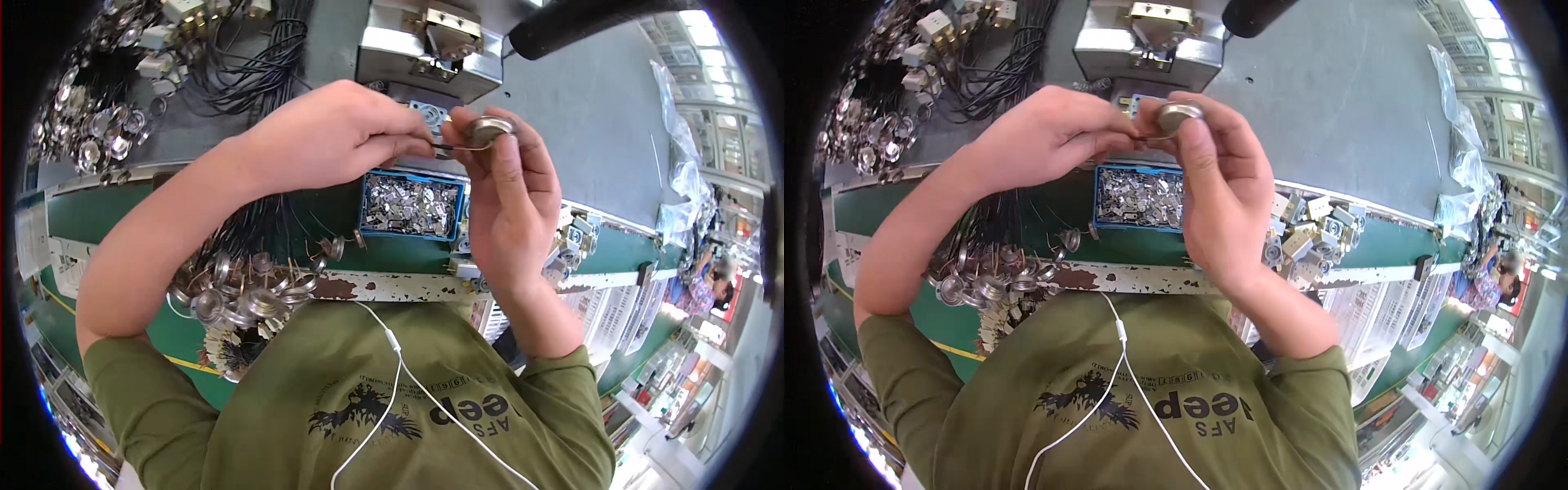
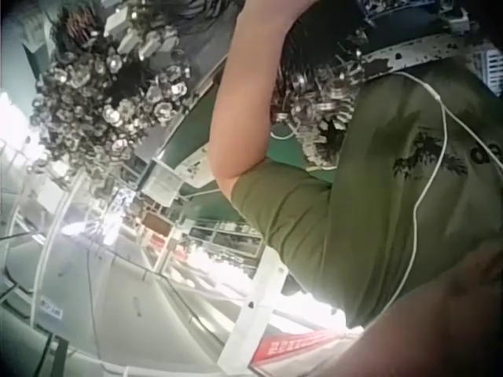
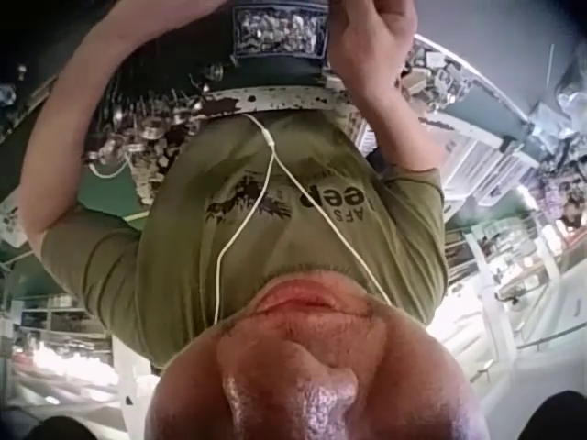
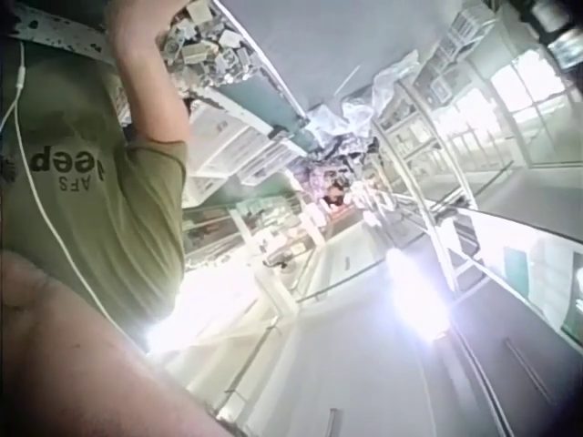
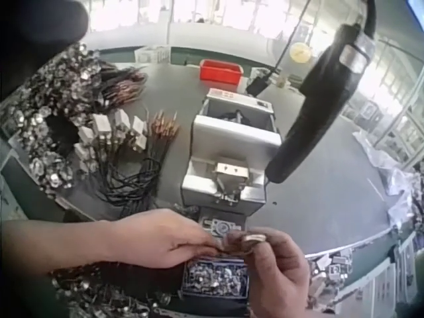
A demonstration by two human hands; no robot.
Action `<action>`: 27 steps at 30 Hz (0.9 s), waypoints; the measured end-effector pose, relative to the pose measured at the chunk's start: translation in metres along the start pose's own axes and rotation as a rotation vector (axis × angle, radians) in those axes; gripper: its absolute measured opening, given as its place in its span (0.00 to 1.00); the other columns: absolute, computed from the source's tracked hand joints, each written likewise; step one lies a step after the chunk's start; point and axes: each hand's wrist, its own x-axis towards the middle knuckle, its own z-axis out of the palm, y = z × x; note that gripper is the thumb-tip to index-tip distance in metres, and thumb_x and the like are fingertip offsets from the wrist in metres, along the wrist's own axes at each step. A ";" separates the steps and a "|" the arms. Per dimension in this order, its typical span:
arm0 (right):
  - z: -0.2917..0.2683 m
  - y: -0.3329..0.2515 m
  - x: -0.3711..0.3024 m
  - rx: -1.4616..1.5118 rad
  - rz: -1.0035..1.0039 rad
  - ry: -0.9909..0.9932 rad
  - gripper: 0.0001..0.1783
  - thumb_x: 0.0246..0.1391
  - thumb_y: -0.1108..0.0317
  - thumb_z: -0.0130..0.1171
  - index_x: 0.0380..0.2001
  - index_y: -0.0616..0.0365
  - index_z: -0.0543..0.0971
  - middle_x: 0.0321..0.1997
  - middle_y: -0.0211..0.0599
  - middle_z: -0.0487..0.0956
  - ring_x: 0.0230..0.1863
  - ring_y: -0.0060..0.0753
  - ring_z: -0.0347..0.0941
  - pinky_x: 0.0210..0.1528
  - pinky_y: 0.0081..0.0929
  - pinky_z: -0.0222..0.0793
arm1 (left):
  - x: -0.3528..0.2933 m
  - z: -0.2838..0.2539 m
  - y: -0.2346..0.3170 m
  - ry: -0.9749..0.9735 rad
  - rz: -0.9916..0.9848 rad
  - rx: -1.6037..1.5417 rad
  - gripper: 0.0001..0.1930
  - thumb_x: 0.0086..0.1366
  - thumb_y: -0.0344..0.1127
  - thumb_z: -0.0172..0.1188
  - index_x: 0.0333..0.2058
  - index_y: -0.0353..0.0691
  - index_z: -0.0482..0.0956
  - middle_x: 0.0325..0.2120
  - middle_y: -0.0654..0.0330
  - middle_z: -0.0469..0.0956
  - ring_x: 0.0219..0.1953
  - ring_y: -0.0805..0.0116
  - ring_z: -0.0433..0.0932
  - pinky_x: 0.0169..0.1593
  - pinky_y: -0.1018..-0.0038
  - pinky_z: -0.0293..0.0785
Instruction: Assemble electrical connectors to wire harnesses using a handheld crimping tool on a production line.
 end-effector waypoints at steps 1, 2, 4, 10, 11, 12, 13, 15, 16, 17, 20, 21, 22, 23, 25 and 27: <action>-0.002 0.000 0.001 -0.026 0.001 0.001 0.18 0.75 0.68 0.47 0.60 0.69 0.72 0.55 0.53 0.81 0.56 0.40 0.79 0.63 0.38 0.73 | 0.001 0.000 -0.001 0.009 0.050 0.093 0.09 0.68 0.37 0.62 0.38 0.38 0.82 0.27 0.50 0.81 0.34 0.47 0.82 0.38 0.57 0.77; -0.005 -0.001 0.003 -0.052 0.003 0.002 0.19 0.75 0.67 0.47 0.60 0.70 0.72 0.54 0.52 0.82 0.54 0.38 0.79 0.62 0.37 0.73 | 0.001 0.000 -0.002 0.016 0.098 0.187 0.08 0.68 0.37 0.62 0.36 0.38 0.82 0.27 0.50 0.81 0.35 0.47 0.83 0.38 0.56 0.77; -0.018 -0.018 0.014 -0.271 0.191 -0.131 0.19 0.75 0.66 0.47 0.60 0.69 0.73 0.46 0.42 0.82 0.45 0.27 0.77 0.54 0.26 0.72 | 0.000 -0.004 0.005 -0.040 0.111 0.332 0.09 0.68 0.37 0.61 0.36 0.37 0.78 0.26 0.50 0.81 0.34 0.49 0.83 0.36 0.56 0.77; -0.026 -0.030 0.042 -0.717 0.371 -0.638 0.19 0.73 0.67 0.54 0.61 0.64 0.74 0.42 0.38 0.82 0.43 0.23 0.78 0.49 0.25 0.76 | -0.004 -0.009 0.006 -0.034 0.233 0.694 0.11 0.68 0.41 0.62 0.38 0.41 0.73 0.24 0.56 0.77 0.32 0.53 0.81 0.35 0.60 0.76; -0.023 -0.029 0.030 -0.565 0.343 -0.479 0.19 0.72 0.68 0.55 0.61 0.65 0.75 0.42 0.38 0.83 0.44 0.23 0.79 0.49 0.25 0.77 | -0.004 -0.007 0.007 -0.033 0.236 0.688 0.11 0.68 0.41 0.62 0.38 0.41 0.73 0.24 0.56 0.77 0.32 0.53 0.81 0.35 0.60 0.76; -0.024 -0.028 0.021 -0.415 0.308 -0.317 0.18 0.70 0.70 0.57 0.60 0.65 0.75 0.42 0.38 0.83 0.44 0.24 0.80 0.49 0.24 0.78 | -0.001 -0.007 0.008 -0.007 0.253 0.631 0.12 0.68 0.42 0.63 0.37 0.41 0.74 0.23 0.58 0.77 0.31 0.55 0.81 0.34 0.61 0.76; -0.024 -0.028 0.011 -0.433 0.246 -0.285 0.19 0.68 0.73 0.60 0.60 0.64 0.75 0.43 0.39 0.84 0.45 0.25 0.81 0.50 0.24 0.79 | -0.002 -0.008 0.012 0.020 0.262 0.584 0.12 0.67 0.43 0.64 0.36 0.42 0.74 0.23 0.59 0.76 0.30 0.56 0.81 0.34 0.61 0.76; -0.024 -0.018 0.003 -0.499 0.200 -0.262 0.20 0.67 0.73 0.61 0.60 0.63 0.76 0.43 0.39 0.84 0.46 0.25 0.81 0.50 0.24 0.79 | -0.002 -0.008 0.017 0.016 0.237 0.617 0.12 0.66 0.43 0.64 0.35 0.42 0.74 0.22 0.60 0.76 0.30 0.57 0.81 0.34 0.62 0.76; -0.024 -0.015 0.001 -0.565 0.159 -0.235 0.20 0.66 0.73 0.63 0.60 0.63 0.76 0.43 0.39 0.84 0.46 0.25 0.81 0.50 0.25 0.79 | -0.002 -0.008 0.017 0.010 0.214 0.645 0.13 0.66 0.44 0.65 0.34 0.43 0.74 0.21 0.61 0.76 0.30 0.58 0.81 0.33 0.63 0.76; -0.023 -0.018 0.003 -0.541 0.206 -0.221 0.20 0.65 0.73 0.64 0.58 0.64 0.77 0.45 0.38 0.84 0.46 0.24 0.81 0.51 0.24 0.79 | -0.001 -0.008 0.017 0.001 0.220 0.645 0.13 0.66 0.44 0.65 0.34 0.43 0.74 0.21 0.61 0.76 0.30 0.58 0.81 0.33 0.63 0.76; -0.025 -0.022 0.017 -0.682 0.208 -0.397 0.18 0.65 0.73 0.63 0.57 0.66 0.78 0.46 0.35 0.84 0.46 0.22 0.80 0.51 0.24 0.78 | -0.003 -0.006 0.015 -0.007 0.217 0.693 0.13 0.65 0.45 0.65 0.33 0.44 0.74 0.20 0.62 0.75 0.30 0.59 0.81 0.32 0.64 0.75; -0.025 -0.022 0.022 -0.678 0.209 -0.392 0.18 0.65 0.73 0.63 0.57 0.66 0.78 0.46 0.35 0.84 0.46 0.22 0.80 0.51 0.24 0.78 | -0.003 -0.005 0.014 -0.016 0.223 0.718 0.14 0.65 0.46 0.65 0.33 0.44 0.74 0.20 0.62 0.75 0.29 0.60 0.81 0.32 0.64 0.75; -0.026 -0.021 0.028 -0.637 0.293 -0.438 0.18 0.65 0.73 0.63 0.56 0.66 0.79 0.47 0.34 0.84 0.45 0.21 0.80 0.50 0.24 0.77 | -0.004 -0.005 0.013 -0.025 0.229 0.743 0.14 0.65 0.47 0.65 0.33 0.44 0.74 0.20 0.62 0.75 0.29 0.60 0.81 0.31 0.64 0.75; -0.026 -0.020 0.031 -0.595 0.376 -0.486 0.17 0.66 0.73 0.63 0.56 0.66 0.79 0.47 0.33 0.84 0.45 0.21 0.80 0.50 0.24 0.76 | -0.003 -0.006 0.013 -0.029 0.229 0.743 0.14 0.65 0.47 0.65 0.33 0.44 0.74 0.20 0.62 0.75 0.29 0.60 0.81 0.31 0.64 0.75; -0.029 -0.021 0.031 -0.532 0.413 -0.467 0.17 0.65 0.73 0.63 0.56 0.64 0.79 0.47 0.33 0.84 0.45 0.21 0.80 0.50 0.25 0.76 | 0.000 -0.007 0.013 -0.058 0.223 0.753 0.15 0.64 0.49 0.65 0.33 0.44 0.74 0.20 0.64 0.75 0.29 0.61 0.81 0.32 0.65 0.75; -0.037 -0.022 0.028 -0.470 0.440 -0.451 0.17 0.65 0.73 0.63 0.56 0.63 0.80 0.46 0.33 0.85 0.45 0.21 0.80 0.50 0.26 0.77 | -0.001 -0.006 0.021 -0.076 0.177 0.730 0.14 0.64 0.48 0.65 0.36 0.45 0.76 0.20 0.64 0.75 0.30 0.61 0.81 0.33 0.65 0.76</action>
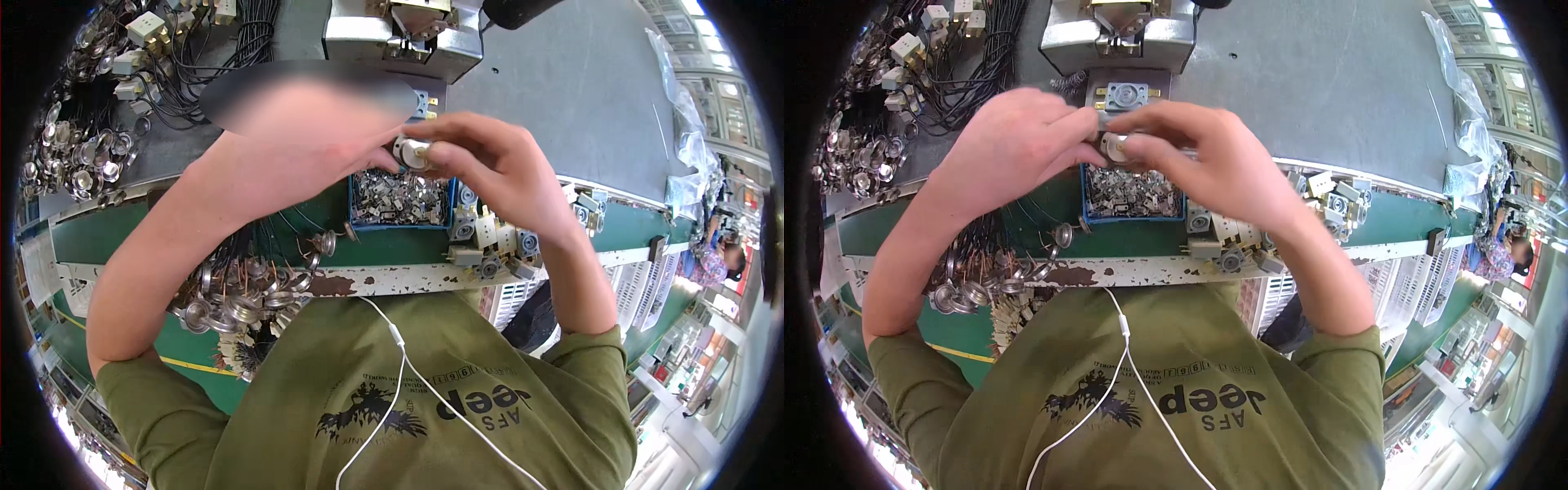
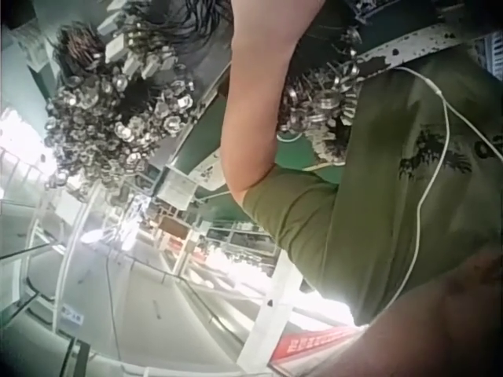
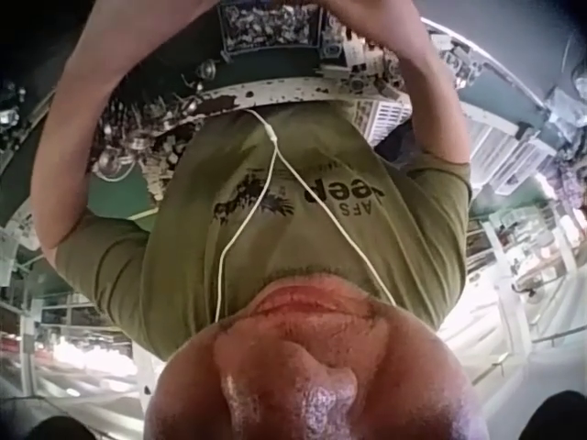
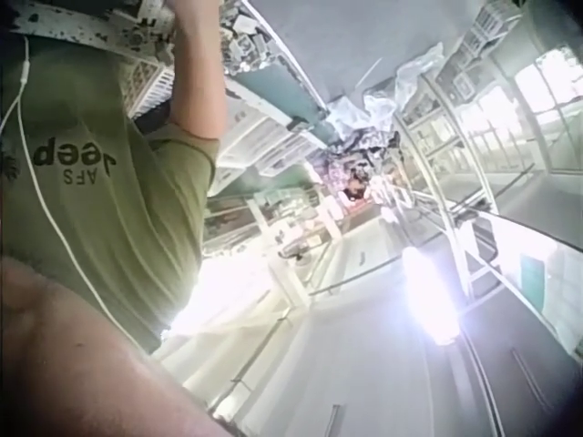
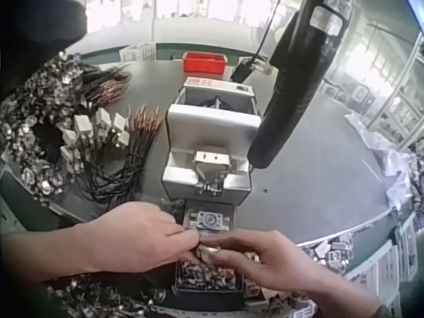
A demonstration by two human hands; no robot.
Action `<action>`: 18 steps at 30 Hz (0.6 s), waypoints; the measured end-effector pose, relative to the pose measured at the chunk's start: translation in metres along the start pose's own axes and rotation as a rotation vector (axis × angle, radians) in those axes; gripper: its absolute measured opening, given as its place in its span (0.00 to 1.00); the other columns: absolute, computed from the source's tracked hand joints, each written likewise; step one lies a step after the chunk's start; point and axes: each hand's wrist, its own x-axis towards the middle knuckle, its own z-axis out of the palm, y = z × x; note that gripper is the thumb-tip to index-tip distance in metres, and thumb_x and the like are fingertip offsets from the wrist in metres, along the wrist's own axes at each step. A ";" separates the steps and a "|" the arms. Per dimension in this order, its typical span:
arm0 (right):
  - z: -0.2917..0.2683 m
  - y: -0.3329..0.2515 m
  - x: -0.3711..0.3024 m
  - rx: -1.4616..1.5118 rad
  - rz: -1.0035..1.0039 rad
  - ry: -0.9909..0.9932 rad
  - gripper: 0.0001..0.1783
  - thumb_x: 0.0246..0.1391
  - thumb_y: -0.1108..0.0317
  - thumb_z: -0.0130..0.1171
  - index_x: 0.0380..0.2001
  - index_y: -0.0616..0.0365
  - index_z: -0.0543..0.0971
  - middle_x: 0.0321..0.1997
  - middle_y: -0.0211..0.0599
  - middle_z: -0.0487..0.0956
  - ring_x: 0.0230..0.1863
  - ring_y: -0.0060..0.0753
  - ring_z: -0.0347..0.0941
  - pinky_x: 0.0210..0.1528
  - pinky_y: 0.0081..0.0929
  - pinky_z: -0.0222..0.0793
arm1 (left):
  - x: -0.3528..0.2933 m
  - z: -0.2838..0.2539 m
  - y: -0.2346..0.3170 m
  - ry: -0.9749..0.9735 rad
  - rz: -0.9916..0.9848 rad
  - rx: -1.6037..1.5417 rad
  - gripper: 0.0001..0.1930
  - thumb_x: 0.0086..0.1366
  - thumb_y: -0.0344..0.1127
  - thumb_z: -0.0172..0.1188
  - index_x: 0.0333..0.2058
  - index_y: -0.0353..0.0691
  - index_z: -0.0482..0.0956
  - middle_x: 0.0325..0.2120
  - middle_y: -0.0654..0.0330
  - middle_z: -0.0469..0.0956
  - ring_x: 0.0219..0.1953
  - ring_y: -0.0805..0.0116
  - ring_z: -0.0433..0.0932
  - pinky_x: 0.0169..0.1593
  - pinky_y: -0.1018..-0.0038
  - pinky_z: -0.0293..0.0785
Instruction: Assemble electrical connectors to wire harnesses using a handheld crimping tool on a production line.
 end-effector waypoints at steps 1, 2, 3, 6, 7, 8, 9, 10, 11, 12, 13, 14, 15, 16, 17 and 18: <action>-0.001 0.007 -0.007 -0.248 -0.142 0.169 0.20 0.63 0.73 0.64 0.58 0.61 0.79 0.49 0.36 0.84 0.48 0.27 0.81 0.52 0.30 0.77 | 0.000 -0.003 0.001 -0.029 -0.033 -0.023 0.13 0.64 0.48 0.65 0.39 0.46 0.78 0.21 0.63 0.76 0.31 0.62 0.81 0.34 0.65 0.76; -0.002 0.014 -0.010 -0.495 -0.284 0.339 0.24 0.61 0.73 0.65 0.60 0.60 0.77 0.52 0.40 0.84 0.50 0.32 0.81 0.54 0.33 0.77 | 0.001 -0.003 0.000 -0.028 -0.029 -0.017 0.13 0.64 0.48 0.65 0.39 0.46 0.78 0.21 0.63 0.76 0.31 0.62 0.81 0.34 0.65 0.76; 0.001 0.021 -0.007 -0.491 -0.292 0.350 0.24 0.61 0.73 0.65 0.60 0.60 0.77 0.52 0.40 0.84 0.50 0.32 0.81 0.54 0.33 0.77 | -0.002 -0.004 0.000 -0.045 0.030 -0.092 0.14 0.64 0.47 0.65 0.44 0.49 0.80 0.23 0.63 0.77 0.31 0.61 0.81 0.35 0.65 0.76; 0.005 0.038 0.006 -0.756 -0.408 0.446 0.36 0.54 0.72 0.70 0.67 0.56 0.71 0.64 0.50 0.76 0.61 0.56 0.74 0.61 0.41 0.73 | -0.005 -0.008 -0.003 -0.102 0.092 -0.190 0.18 0.64 0.44 0.66 0.52 0.54 0.81 0.26 0.62 0.79 0.33 0.61 0.81 0.37 0.65 0.77; 0.005 0.039 0.006 -0.753 -0.407 0.456 0.36 0.54 0.72 0.70 0.67 0.56 0.71 0.64 0.50 0.76 0.61 0.56 0.74 0.61 0.41 0.73 | -0.005 -0.007 -0.005 -0.134 0.083 -0.224 0.20 0.63 0.43 0.66 0.55 0.57 0.81 0.28 0.61 0.80 0.34 0.60 0.82 0.37 0.66 0.77; 0.006 0.039 0.007 -0.804 -0.422 0.457 0.36 0.54 0.73 0.69 0.67 0.56 0.71 0.63 0.49 0.77 0.60 0.53 0.76 0.61 0.39 0.74 | -0.007 -0.002 -0.013 -0.061 0.047 -0.320 0.19 0.64 0.41 0.67 0.54 0.54 0.82 0.31 0.60 0.83 0.35 0.58 0.82 0.38 0.65 0.78; 0.006 0.039 0.005 -0.859 -0.430 0.450 0.35 0.55 0.74 0.69 0.66 0.57 0.72 0.63 0.48 0.77 0.60 0.49 0.77 0.60 0.38 0.75 | -0.002 -0.005 -0.014 -0.061 0.052 -0.326 0.19 0.64 0.41 0.67 0.54 0.54 0.82 0.31 0.60 0.83 0.35 0.58 0.82 0.38 0.65 0.78; 0.001 0.039 0.003 -0.862 -0.431 0.448 0.35 0.55 0.74 0.69 0.66 0.57 0.72 0.63 0.48 0.77 0.60 0.49 0.77 0.60 0.38 0.75 | 0.008 -0.011 -0.014 -0.061 -0.079 -0.391 0.19 0.64 0.39 0.66 0.55 0.52 0.81 0.32 0.59 0.84 0.35 0.56 0.83 0.39 0.64 0.79; -0.005 0.037 -0.001 -0.780 -0.477 0.486 0.34 0.56 0.76 0.68 0.66 0.58 0.72 0.63 0.47 0.78 0.60 0.46 0.78 0.60 0.37 0.76 | 0.018 -0.015 -0.013 -0.060 -0.210 -0.456 0.19 0.65 0.38 0.66 0.55 0.51 0.81 0.33 0.57 0.85 0.36 0.54 0.83 0.40 0.63 0.79; -0.012 0.034 -0.006 -0.691 -0.522 0.521 0.33 0.57 0.78 0.67 0.66 0.59 0.72 0.63 0.47 0.78 0.59 0.42 0.79 0.59 0.35 0.77 | 0.030 -0.013 -0.016 -0.062 -0.263 -0.475 0.18 0.66 0.38 0.65 0.55 0.49 0.80 0.33 0.53 0.85 0.35 0.49 0.83 0.41 0.59 0.79; -0.016 0.018 -0.009 -0.600 -0.546 0.534 0.29 0.60 0.81 0.63 0.65 0.64 0.71 0.61 0.46 0.79 0.58 0.37 0.79 0.58 0.33 0.78 | 0.028 -0.010 -0.021 -0.058 -0.267 -0.471 0.18 0.66 0.38 0.65 0.55 0.49 0.80 0.33 0.53 0.85 0.35 0.49 0.83 0.41 0.59 0.79; -0.018 0.000 -0.010 -0.519 -0.670 0.592 0.26 0.64 0.81 0.60 0.64 0.68 0.70 0.60 0.49 0.79 0.58 0.39 0.79 0.57 0.35 0.79 | 0.025 -0.001 -0.024 -0.081 -0.241 -0.382 0.20 0.66 0.35 0.65 0.57 0.49 0.80 0.31 0.53 0.85 0.31 0.53 0.83 0.37 0.62 0.78; -0.028 -0.014 -0.008 -0.504 -0.802 0.625 0.25 0.68 0.78 0.56 0.65 0.70 0.68 0.61 0.54 0.78 0.57 0.44 0.80 0.56 0.37 0.80 | 0.021 0.007 -0.027 -0.112 -0.218 -0.288 0.22 0.66 0.32 0.65 0.59 0.49 0.79 0.30 0.52 0.85 0.27 0.57 0.82 0.34 0.66 0.77; -0.039 -0.027 -0.005 -0.405 -0.945 0.692 0.25 0.70 0.75 0.55 0.66 0.70 0.67 0.61 0.57 0.78 0.55 0.48 0.81 0.55 0.39 0.81 | 0.021 0.011 -0.026 -0.171 -0.320 -0.383 0.22 0.67 0.31 0.64 0.60 0.51 0.78 0.31 0.52 0.85 0.27 0.57 0.82 0.35 0.67 0.77; -0.064 -0.043 -0.004 -0.310 -1.160 0.665 0.24 0.71 0.72 0.54 0.65 0.72 0.67 0.59 0.62 0.78 0.55 0.50 0.82 0.55 0.40 0.81 | 0.022 0.011 -0.026 -0.175 -0.312 -0.386 0.22 0.67 0.31 0.64 0.60 0.51 0.78 0.31 0.52 0.85 0.27 0.57 0.82 0.35 0.67 0.77; -0.066 -0.041 -0.006 -0.314 -1.154 0.677 0.24 0.71 0.72 0.54 0.65 0.72 0.67 0.59 0.62 0.78 0.55 0.50 0.82 0.55 0.40 0.81 | 0.023 0.012 -0.027 -0.184 -0.309 -0.371 0.23 0.67 0.31 0.63 0.60 0.51 0.78 0.31 0.52 0.85 0.28 0.57 0.83 0.35 0.67 0.78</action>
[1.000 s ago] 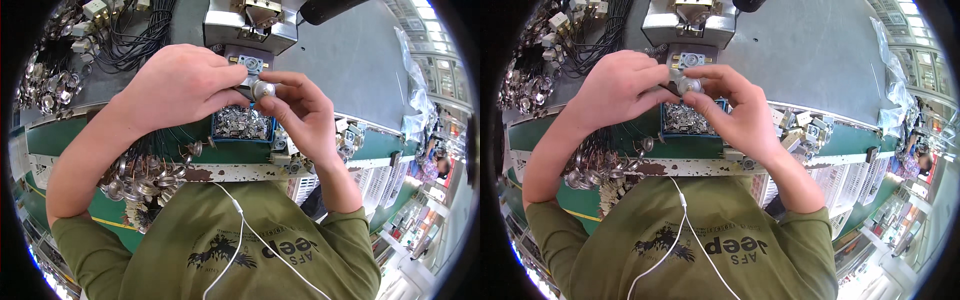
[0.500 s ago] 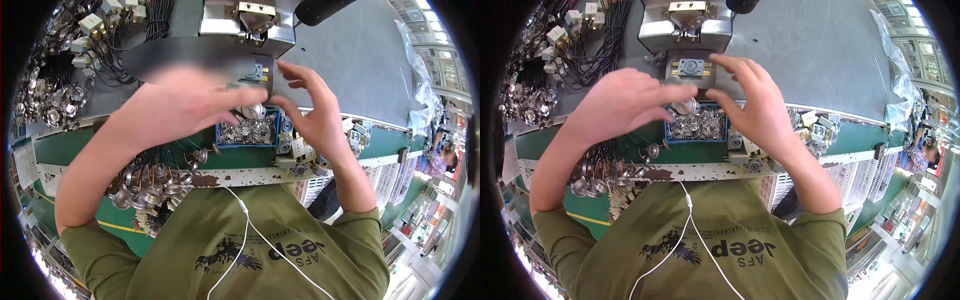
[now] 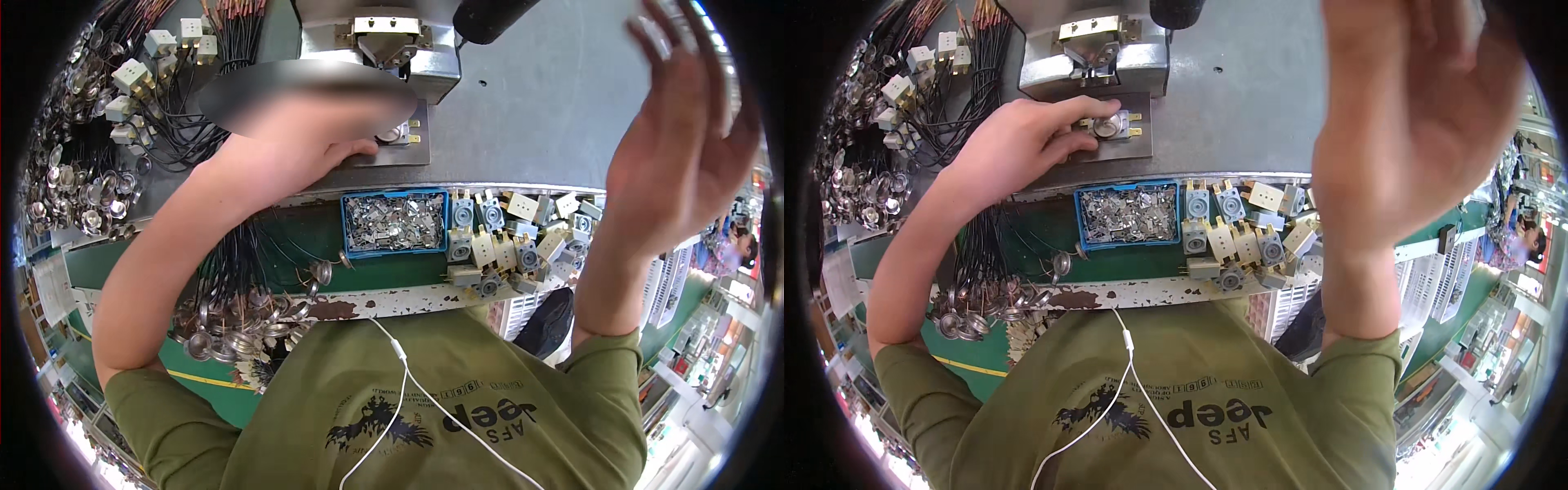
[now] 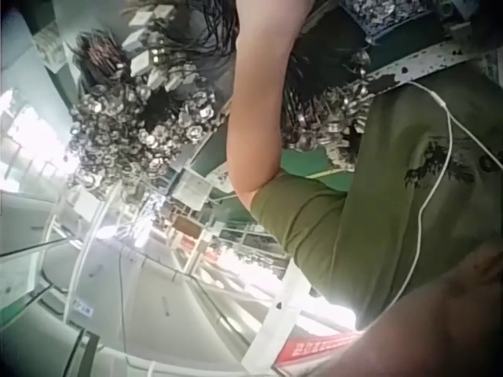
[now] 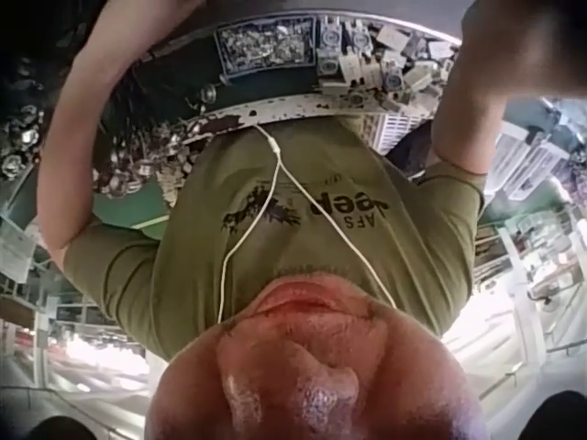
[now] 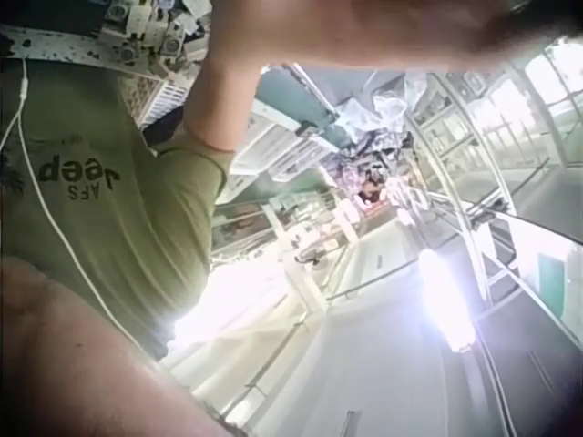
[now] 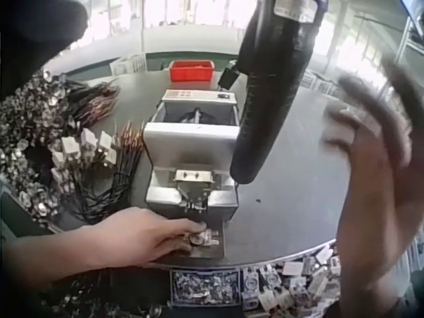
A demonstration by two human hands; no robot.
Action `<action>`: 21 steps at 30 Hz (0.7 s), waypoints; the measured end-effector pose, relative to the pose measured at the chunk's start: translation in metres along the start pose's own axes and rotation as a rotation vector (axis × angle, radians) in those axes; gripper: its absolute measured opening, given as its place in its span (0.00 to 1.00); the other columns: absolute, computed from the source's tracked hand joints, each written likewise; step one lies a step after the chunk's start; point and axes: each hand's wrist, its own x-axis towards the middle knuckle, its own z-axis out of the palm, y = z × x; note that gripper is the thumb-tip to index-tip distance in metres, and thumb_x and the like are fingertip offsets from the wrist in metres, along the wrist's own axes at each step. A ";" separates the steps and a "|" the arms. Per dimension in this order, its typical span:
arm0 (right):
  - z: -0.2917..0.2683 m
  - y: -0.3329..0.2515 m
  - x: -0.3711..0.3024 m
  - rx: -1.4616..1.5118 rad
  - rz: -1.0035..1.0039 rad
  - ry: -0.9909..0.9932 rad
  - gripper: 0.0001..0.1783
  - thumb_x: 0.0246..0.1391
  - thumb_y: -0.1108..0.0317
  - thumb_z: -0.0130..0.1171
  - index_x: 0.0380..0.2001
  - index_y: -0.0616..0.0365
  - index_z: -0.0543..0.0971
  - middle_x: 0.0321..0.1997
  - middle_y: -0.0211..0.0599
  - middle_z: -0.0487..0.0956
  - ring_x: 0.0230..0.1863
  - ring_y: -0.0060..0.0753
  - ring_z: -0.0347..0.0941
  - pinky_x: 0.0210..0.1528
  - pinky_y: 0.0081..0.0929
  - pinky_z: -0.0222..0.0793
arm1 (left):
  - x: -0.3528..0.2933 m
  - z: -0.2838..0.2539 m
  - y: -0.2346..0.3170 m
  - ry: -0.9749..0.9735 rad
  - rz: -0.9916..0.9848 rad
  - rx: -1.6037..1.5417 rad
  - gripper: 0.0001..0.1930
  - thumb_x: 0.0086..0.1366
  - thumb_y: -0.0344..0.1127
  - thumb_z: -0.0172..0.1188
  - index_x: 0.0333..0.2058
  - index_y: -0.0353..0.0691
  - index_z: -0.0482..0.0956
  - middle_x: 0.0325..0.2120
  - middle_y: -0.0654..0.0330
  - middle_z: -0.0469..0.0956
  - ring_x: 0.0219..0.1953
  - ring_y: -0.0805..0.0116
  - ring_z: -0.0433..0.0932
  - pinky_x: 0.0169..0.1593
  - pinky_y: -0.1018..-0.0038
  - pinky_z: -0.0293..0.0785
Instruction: Assemble electrical connectors to wire harnesses using a handheld crimping tool on a production line.
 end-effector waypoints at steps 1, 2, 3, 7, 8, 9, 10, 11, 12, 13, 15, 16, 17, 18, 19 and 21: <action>-0.012 0.018 0.003 0.009 0.016 0.020 0.24 0.70 0.72 0.54 0.64 0.72 0.67 0.58 0.62 0.79 0.54 0.49 0.81 0.54 0.39 0.81 | -0.001 0.000 0.000 -0.005 -0.011 0.020 0.23 0.67 0.30 0.63 0.61 0.52 0.78 0.31 0.53 0.85 0.29 0.57 0.83 0.36 0.67 0.78; -0.024 0.036 0.005 0.019 0.032 0.039 0.23 0.70 0.72 0.55 0.64 0.71 0.68 0.57 0.61 0.79 0.53 0.48 0.81 0.53 0.39 0.81 | -0.001 -0.001 -0.001 -0.011 -0.015 0.024 0.23 0.67 0.30 0.63 0.61 0.52 0.78 0.31 0.53 0.85 0.29 0.57 0.83 0.36 0.67 0.78; -0.035 0.060 0.011 0.025 0.044 0.061 0.23 0.69 0.72 0.56 0.63 0.71 0.68 0.56 0.60 0.79 0.51 0.47 0.81 0.52 0.38 0.80 | 0.003 -0.003 -0.003 -0.053 -0.042 -0.027 0.21 0.67 0.33 0.62 0.59 0.51 0.78 0.32 0.55 0.86 0.33 0.54 0.84 0.40 0.63 0.79; -0.086 0.164 0.052 0.018 0.088 0.149 0.22 0.67 0.72 0.58 0.60 0.70 0.69 0.52 0.56 0.79 0.47 0.44 0.81 0.48 0.35 0.79 | 0.013 -0.010 0.004 -0.117 -0.048 -0.074 0.19 0.68 0.36 0.60 0.58 0.51 0.78 0.35 0.60 0.88 0.39 0.52 0.85 0.44 0.60 0.79; -0.074 0.161 0.042 0.031 0.101 0.164 0.22 0.66 0.73 0.59 0.59 0.70 0.70 0.51 0.55 0.79 0.46 0.43 0.81 0.47 0.35 0.79 | 0.011 -0.009 0.004 -0.117 -0.054 -0.071 0.19 0.68 0.36 0.60 0.58 0.51 0.78 0.35 0.60 0.88 0.39 0.52 0.85 0.44 0.60 0.79; -0.065 0.149 0.039 0.048 0.111 0.175 0.21 0.66 0.73 0.59 0.59 0.70 0.70 0.50 0.54 0.80 0.45 0.42 0.81 0.46 0.34 0.79 | 0.008 -0.006 0.004 -0.094 -0.067 -0.026 0.19 0.69 0.37 0.60 0.58 0.51 0.78 0.34 0.59 0.87 0.39 0.52 0.85 0.44 0.59 0.79; -0.054 0.131 0.033 0.063 0.123 0.184 0.21 0.65 0.73 0.60 0.58 0.70 0.70 0.49 0.53 0.80 0.44 0.41 0.80 0.45 0.34 0.78 | 0.005 -0.004 0.004 -0.071 -0.080 0.017 0.19 0.69 0.38 0.59 0.58 0.51 0.78 0.34 0.58 0.87 0.40 0.52 0.85 0.43 0.59 0.79; -0.055 0.116 0.030 0.067 0.134 0.192 0.21 0.65 0.73 0.61 0.57 0.70 0.71 0.48 0.52 0.80 0.43 0.40 0.80 0.44 0.33 0.78 | 0.006 -0.004 0.005 -0.067 -0.077 0.013 0.19 0.69 0.38 0.59 0.58 0.51 0.78 0.34 0.58 0.87 0.40 0.52 0.85 0.43 0.59 0.79; -0.064 0.106 0.027 0.070 0.146 0.200 0.21 0.64 0.73 0.61 0.56 0.69 0.71 0.47 0.51 0.80 0.41 0.39 0.80 0.43 0.32 0.78 | 0.006 -0.005 0.007 -0.074 -0.073 0.081 0.18 0.70 0.39 0.60 0.58 0.52 0.78 0.35 0.57 0.87 0.40 0.51 0.84 0.43 0.58 0.79; -0.071 0.089 0.023 0.077 0.158 0.206 0.20 0.64 0.73 0.62 0.56 0.69 0.71 0.45 0.50 0.80 0.40 0.38 0.80 0.42 0.32 0.77 | 0.005 -0.006 0.008 -0.080 -0.073 0.149 0.18 0.70 0.41 0.60 0.57 0.52 0.78 0.35 0.56 0.87 0.40 0.51 0.84 0.43 0.56 0.79; -0.073 0.067 0.024 0.083 0.175 0.216 0.20 0.63 0.73 0.63 0.54 0.69 0.72 0.43 0.48 0.80 0.38 0.36 0.80 0.40 0.31 0.77 | 0.003 -0.001 0.004 -0.034 -0.022 0.142 0.18 0.70 0.41 0.60 0.57 0.52 0.78 0.35 0.55 0.86 0.40 0.49 0.84 0.43 0.55 0.79; -0.042 0.047 0.022 0.105 0.181 0.219 0.19 0.62 0.73 0.64 0.54 0.69 0.72 0.42 0.48 0.80 0.37 0.36 0.80 0.38 0.30 0.77 | 0.001 0.000 0.002 0.007 0.010 0.147 0.17 0.70 0.42 0.60 0.56 0.52 0.78 0.36 0.53 0.86 0.40 0.48 0.84 0.42 0.54 0.79; -0.030 0.036 0.026 0.105 0.183 0.220 0.19 0.62 0.73 0.65 0.53 0.68 0.73 0.41 0.47 0.81 0.36 0.35 0.80 0.37 0.29 0.76 | 0.004 -0.001 0.004 0.023 0.017 0.144 0.17 0.70 0.42 0.60 0.56 0.52 0.78 0.36 0.53 0.86 0.40 0.48 0.84 0.42 0.54 0.79; -0.020 0.031 0.030 0.116 0.182 0.222 0.19 0.61 0.74 0.65 0.52 0.68 0.73 0.40 0.46 0.81 0.35 0.34 0.79 0.36 0.29 0.76 | 0.006 -0.002 0.006 -0.013 0.007 0.140 0.17 0.70 0.42 0.60 0.56 0.51 0.78 0.36 0.52 0.86 0.40 0.47 0.84 0.42 0.54 0.79; -0.005 0.029 0.033 0.144 0.185 0.222 0.19 0.61 0.74 0.66 0.51 0.68 0.73 0.39 0.45 0.81 0.34 0.33 0.79 0.35 0.28 0.76 | 0.002 -0.004 0.007 -0.050 -0.019 0.138 0.17 0.70 0.42 0.60 0.56 0.51 0.78 0.36 0.51 0.85 0.40 0.46 0.84 0.42 0.53 0.79; 0.032 0.021 0.040 0.186 0.191 0.222 0.18 0.59 0.74 0.67 0.50 0.68 0.74 0.37 0.43 0.81 0.31 0.31 0.79 0.33 0.27 0.75 | -0.003 0.000 0.002 0.008 -0.007 0.130 0.17 0.70 0.42 0.60 0.56 0.50 0.78 0.34 0.50 0.85 0.39 0.46 0.84 0.42 0.53 0.79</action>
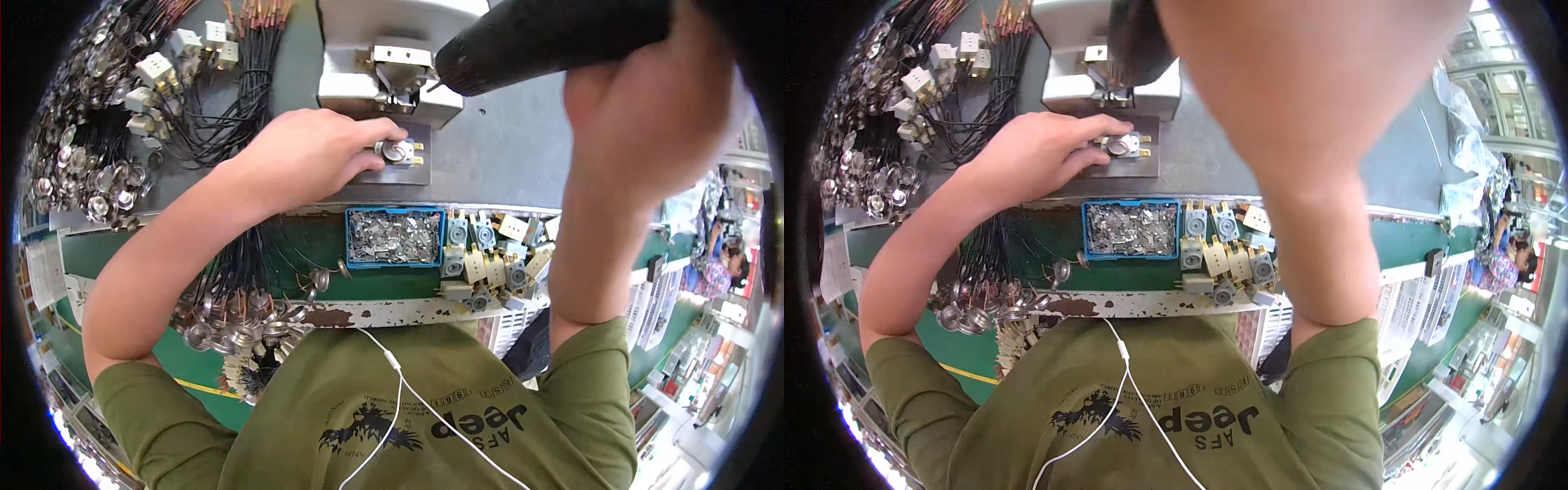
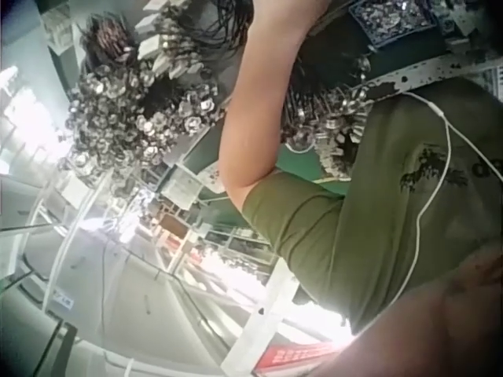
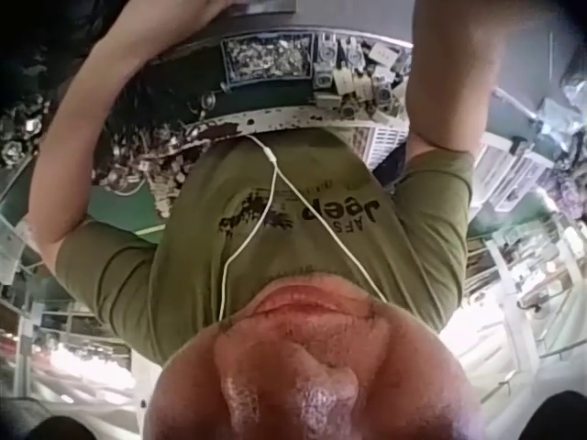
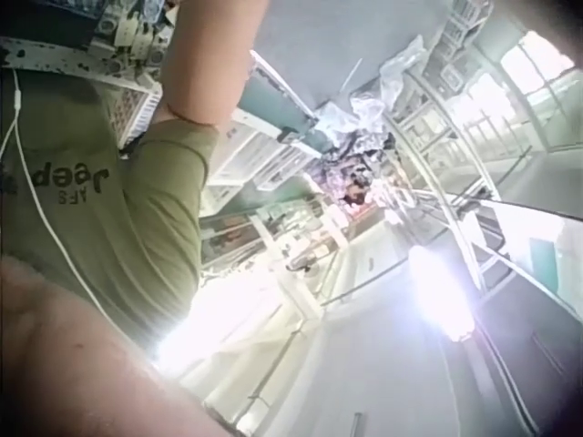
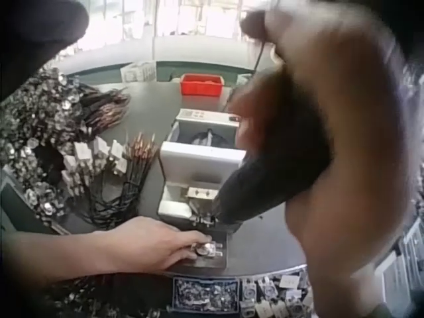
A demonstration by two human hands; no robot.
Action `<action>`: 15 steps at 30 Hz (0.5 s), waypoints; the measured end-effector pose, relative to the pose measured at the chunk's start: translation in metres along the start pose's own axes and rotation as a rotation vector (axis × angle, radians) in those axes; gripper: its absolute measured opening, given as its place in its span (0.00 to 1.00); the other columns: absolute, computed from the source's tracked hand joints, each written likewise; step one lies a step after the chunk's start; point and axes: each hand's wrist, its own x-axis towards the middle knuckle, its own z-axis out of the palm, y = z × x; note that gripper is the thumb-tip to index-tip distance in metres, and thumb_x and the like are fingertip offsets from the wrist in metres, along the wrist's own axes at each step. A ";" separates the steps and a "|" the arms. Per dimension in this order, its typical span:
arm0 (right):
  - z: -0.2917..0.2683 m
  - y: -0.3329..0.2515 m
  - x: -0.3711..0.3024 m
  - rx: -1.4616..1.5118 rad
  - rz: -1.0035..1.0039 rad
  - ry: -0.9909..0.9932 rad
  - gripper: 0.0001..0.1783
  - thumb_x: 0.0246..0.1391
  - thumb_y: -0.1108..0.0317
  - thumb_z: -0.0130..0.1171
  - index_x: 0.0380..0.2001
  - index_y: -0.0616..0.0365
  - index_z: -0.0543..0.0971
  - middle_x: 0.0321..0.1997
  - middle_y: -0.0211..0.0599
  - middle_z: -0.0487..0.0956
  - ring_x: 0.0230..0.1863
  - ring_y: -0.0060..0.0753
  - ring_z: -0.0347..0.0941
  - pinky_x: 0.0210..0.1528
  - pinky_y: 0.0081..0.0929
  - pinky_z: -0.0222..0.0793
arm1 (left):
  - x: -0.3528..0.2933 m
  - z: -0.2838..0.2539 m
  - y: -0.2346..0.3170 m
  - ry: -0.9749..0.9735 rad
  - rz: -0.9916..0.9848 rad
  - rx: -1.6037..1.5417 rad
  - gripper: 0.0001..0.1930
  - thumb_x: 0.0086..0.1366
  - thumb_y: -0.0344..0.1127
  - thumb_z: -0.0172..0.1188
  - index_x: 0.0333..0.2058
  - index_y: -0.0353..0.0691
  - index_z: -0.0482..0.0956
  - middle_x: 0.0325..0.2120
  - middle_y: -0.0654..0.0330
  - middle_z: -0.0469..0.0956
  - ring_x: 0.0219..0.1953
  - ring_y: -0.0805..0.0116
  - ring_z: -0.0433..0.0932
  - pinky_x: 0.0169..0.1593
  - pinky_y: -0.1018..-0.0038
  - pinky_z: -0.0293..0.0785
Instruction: Assemble electrical connectors to wire harnesses using a handheld crimping tool on a production line.
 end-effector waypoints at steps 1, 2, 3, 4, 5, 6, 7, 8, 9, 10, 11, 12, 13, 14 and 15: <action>0.012 -0.007 -0.001 0.007 -0.001 0.002 0.18 0.59 0.74 0.68 0.49 0.67 0.74 0.36 0.42 0.81 0.30 0.30 0.79 0.32 0.26 0.75 | 0.002 -0.001 0.001 -0.024 -0.002 -0.013 0.17 0.70 0.42 0.60 0.56 0.50 0.78 0.34 0.50 0.85 0.39 0.46 0.84 0.43 0.53 0.79; 0.029 -0.005 0.001 0.016 -0.001 0.005 0.18 0.58 0.74 0.68 0.49 0.67 0.75 0.35 0.41 0.81 0.29 0.29 0.79 0.31 0.26 0.75 | 0.003 -0.001 0.002 -0.048 -0.005 -0.026 0.18 0.70 0.43 0.61 0.56 0.49 0.78 0.34 0.50 0.85 0.39 0.46 0.84 0.43 0.53 0.79; 0.044 -0.009 0.000 0.030 0.002 0.001 0.18 0.58 0.74 0.69 0.48 0.67 0.75 0.34 0.40 0.81 0.28 0.29 0.79 0.30 0.25 0.74 | 0.003 -0.002 0.003 -0.066 -0.030 -0.018 0.18 0.70 0.43 0.61 0.56 0.49 0.77 0.34 0.51 0.85 0.39 0.46 0.84 0.43 0.53 0.79; 0.052 -0.007 0.003 0.039 0.009 0.005 0.17 0.57 0.74 0.70 0.47 0.67 0.75 0.33 0.39 0.82 0.27 0.28 0.79 0.29 0.25 0.74 | 0.003 -0.002 0.005 -0.055 -0.032 -0.018 0.18 0.70 0.43 0.61 0.56 0.49 0.77 0.34 0.51 0.85 0.39 0.46 0.84 0.43 0.53 0.79; 0.061 -0.006 0.004 0.048 0.016 0.009 0.17 0.57 0.74 0.70 0.46 0.67 0.76 0.32 0.38 0.82 0.26 0.27 0.79 0.28 0.24 0.74 | 0.004 -0.003 0.006 -0.074 -0.038 -0.019 0.18 0.70 0.43 0.61 0.57 0.49 0.77 0.35 0.51 0.85 0.39 0.46 0.84 0.43 0.53 0.79; 0.064 -0.006 0.006 0.059 0.024 0.014 0.17 0.56 0.74 0.71 0.46 0.66 0.76 0.31 0.37 0.82 0.25 0.26 0.78 0.27 0.23 0.74 | 0.005 -0.004 0.007 -0.094 -0.044 -0.020 0.18 0.70 0.43 0.61 0.57 0.49 0.77 0.35 0.51 0.86 0.39 0.46 0.84 0.43 0.52 0.79; 0.071 -0.008 0.004 0.063 0.020 0.007 0.17 0.56 0.74 0.71 0.46 0.66 0.76 0.31 0.37 0.82 0.25 0.26 0.78 0.27 0.23 0.74 | 0.007 -0.005 0.007 -0.124 -0.063 -0.019 0.19 0.70 0.43 0.61 0.57 0.49 0.77 0.37 0.51 0.86 0.40 0.47 0.85 0.44 0.53 0.79; 0.077 -0.013 0.000 0.023 -0.004 0.027 0.14 0.58 0.72 0.71 0.42 0.66 0.78 0.27 0.35 0.81 0.21 0.25 0.75 0.24 0.22 0.70 | 0.007 -0.006 0.007 -0.117 -0.067 -0.019 0.19 0.70 0.43 0.61 0.57 0.49 0.77 0.37 0.51 0.86 0.40 0.47 0.85 0.44 0.53 0.79; 0.081 -0.016 -0.002 -0.019 -0.028 0.049 0.11 0.60 0.70 0.70 0.39 0.65 0.79 0.23 0.34 0.79 0.17 0.23 0.72 0.21 0.22 0.66 | 0.007 -0.007 0.009 -0.129 -0.072 -0.012 0.19 0.70 0.43 0.60 0.58 0.49 0.77 0.37 0.51 0.86 0.40 0.47 0.85 0.44 0.53 0.79; 0.083 -0.014 -0.002 -0.019 -0.031 0.046 0.11 0.60 0.70 0.70 0.39 0.65 0.79 0.23 0.34 0.79 0.17 0.23 0.72 0.21 0.22 0.66 | 0.007 -0.008 0.009 -0.143 -0.078 -0.005 0.19 0.71 0.44 0.60 0.58 0.50 0.77 0.37 0.51 0.86 0.40 0.47 0.85 0.44 0.53 0.79; 0.083 -0.010 -0.002 -0.025 -0.041 0.082 0.12 0.59 0.70 0.72 0.40 0.65 0.79 0.23 0.33 0.79 0.17 0.23 0.73 0.21 0.21 0.66 | 0.007 -0.008 0.009 -0.138 -0.078 -0.005 0.19 0.71 0.44 0.60 0.58 0.50 0.77 0.37 0.51 0.86 0.40 0.47 0.85 0.44 0.53 0.79; 0.084 -0.007 -0.001 -0.031 -0.050 0.119 0.14 0.58 0.70 0.73 0.40 0.64 0.79 0.23 0.32 0.79 0.18 0.23 0.73 0.22 0.21 0.67 | 0.006 -0.007 0.008 -0.139 -0.076 -0.009 0.19 0.71 0.44 0.60 0.58 0.50 0.77 0.37 0.51 0.86 0.41 0.47 0.85 0.44 0.53 0.80; 0.085 -0.007 -0.001 -0.030 -0.051 0.116 0.14 0.58 0.70 0.73 0.40 0.64 0.79 0.23 0.32 0.79 0.18 0.23 0.73 0.22 0.21 0.67 | 0.006 -0.006 0.007 -0.139 -0.074 -0.012 0.19 0.71 0.44 0.59 0.58 0.50 0.77 0.37 0.51 0.86 0.41 0.47 0.85 0.44 0.53 0.80; 0.086 -0.008 -0.002 -0.052 -0.018 0.112 0.14 0.58 0.70 0.73 0.41 0.64 0.79 0.24 0.32 0.79 0.18 0.23 0.73 0.22 0.21 0.67 | 0.007 -0.006 0.007 -0.137 -0.075 -0.013 0.19 0.71 0.44 0.59 0.58 0.50 0.77 0.37 0.51 0.86 0.41 0.47 0.85 0.44 0.53 0.80; 0.087 -0.011 -0.002 -0.073 0.015 0.108 0.14 0.58 0.70 0.73 0.41 0.64 0.79 0.25 0.33 0.80 0.19 0.23 0.74 0.22 0.21 0.67 | 0.007 -0.005 0.007 -0.138 -0.075 -0.008 0.19 0.71 0.43 0.59 0.59 0.51 0.76 0.36 0.51 0.85 0.40 0.47 0.84 0.43 0.54 0.79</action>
